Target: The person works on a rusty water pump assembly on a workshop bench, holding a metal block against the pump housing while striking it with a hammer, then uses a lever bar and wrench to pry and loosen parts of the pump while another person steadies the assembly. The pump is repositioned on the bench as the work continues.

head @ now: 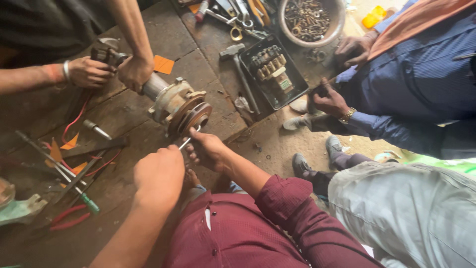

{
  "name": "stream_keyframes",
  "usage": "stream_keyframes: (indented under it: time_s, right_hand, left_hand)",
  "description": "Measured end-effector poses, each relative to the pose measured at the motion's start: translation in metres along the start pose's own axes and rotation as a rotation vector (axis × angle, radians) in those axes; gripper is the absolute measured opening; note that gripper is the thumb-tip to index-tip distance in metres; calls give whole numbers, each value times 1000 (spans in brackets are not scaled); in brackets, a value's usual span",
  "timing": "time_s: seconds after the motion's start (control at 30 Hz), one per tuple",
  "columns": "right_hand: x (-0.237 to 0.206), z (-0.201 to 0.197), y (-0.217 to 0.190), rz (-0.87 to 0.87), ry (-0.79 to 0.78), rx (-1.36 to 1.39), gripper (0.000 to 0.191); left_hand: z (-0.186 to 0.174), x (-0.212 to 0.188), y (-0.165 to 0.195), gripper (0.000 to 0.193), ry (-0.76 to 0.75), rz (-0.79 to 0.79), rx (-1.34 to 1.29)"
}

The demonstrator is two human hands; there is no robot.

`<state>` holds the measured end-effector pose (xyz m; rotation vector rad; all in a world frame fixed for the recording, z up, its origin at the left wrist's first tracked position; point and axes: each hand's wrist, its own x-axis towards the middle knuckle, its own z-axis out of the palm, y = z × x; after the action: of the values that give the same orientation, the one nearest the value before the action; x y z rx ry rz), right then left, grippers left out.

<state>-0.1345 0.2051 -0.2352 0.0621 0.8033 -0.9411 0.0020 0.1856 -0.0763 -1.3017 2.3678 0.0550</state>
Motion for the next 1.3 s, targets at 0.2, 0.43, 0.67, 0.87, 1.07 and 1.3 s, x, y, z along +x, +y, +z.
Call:
stream_keyframes:
  time_s: [0.2,0.43,0.67,0.87,1.07,1.3]
  right_hand:
    - [14,-9,14,-193,71,-341,53]
    - [8,-5,8,-322,137,-647,59]
    - [0,10,12,-399,451,-1159,45]
    - [3,10,14,-633,623,-1465,43]
    - [3,2,23,-382,543,-1162,43]
    - [-7,-22,61,-511,537,-1080,43]
  left_hand:
    - [20,1,-19,24,35,38,-455]
    - [52,33,-26,21,307,304,-229]
    - [130,52,-17,27,708,227,-317]
    - [163,70,8,42,858,229,-340]
    - [168,45,5,48,594,129,-286]
    - [171,12,-4,51,415,268,-731]
